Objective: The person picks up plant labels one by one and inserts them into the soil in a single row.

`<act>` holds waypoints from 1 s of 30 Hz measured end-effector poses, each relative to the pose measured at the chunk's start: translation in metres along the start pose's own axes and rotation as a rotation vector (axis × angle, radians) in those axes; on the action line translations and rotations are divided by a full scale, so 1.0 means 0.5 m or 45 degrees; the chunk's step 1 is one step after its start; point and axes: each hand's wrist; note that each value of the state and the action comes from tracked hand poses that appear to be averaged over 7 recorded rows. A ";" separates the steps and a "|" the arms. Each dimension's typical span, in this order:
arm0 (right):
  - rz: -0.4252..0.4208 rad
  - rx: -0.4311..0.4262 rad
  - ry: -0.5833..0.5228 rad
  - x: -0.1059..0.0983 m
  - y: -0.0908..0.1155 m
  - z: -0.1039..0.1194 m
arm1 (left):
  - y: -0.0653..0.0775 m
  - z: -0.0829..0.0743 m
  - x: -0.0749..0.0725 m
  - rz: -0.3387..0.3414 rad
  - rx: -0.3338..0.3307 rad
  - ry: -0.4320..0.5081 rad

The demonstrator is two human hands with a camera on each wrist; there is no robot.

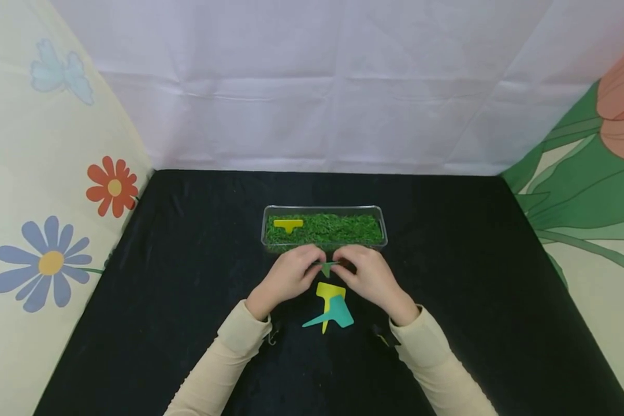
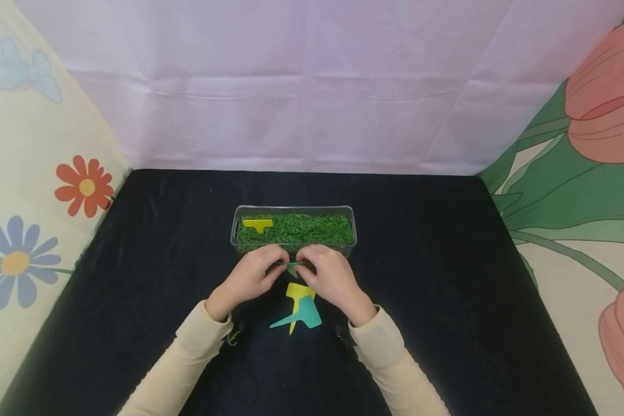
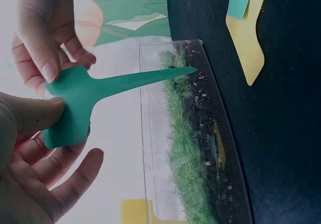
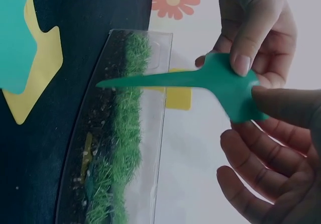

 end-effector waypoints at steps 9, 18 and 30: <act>0.092 0.113 -0.008 -0.011 0.038 -0.016 | -0.007 0.000 -0.031 -0.067 0.022 0.012; 0.154 0.202 -0.067 -0.007 0.075 -0.025 | -0.050 -0.001 -0.084 -0.179 0.124 -0.059; 0.167 0.259 -0.047 -0.001 0.098 -0.029 | -0.094 0.022 -0.091 -0.165 0.170 -0.161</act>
Point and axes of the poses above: each hand's wrist, its own y-axis away from the middle knuckle, its own x-axis out of the palm, z = x × y, and after that the axes turned 12 degrees about -x, right-handed
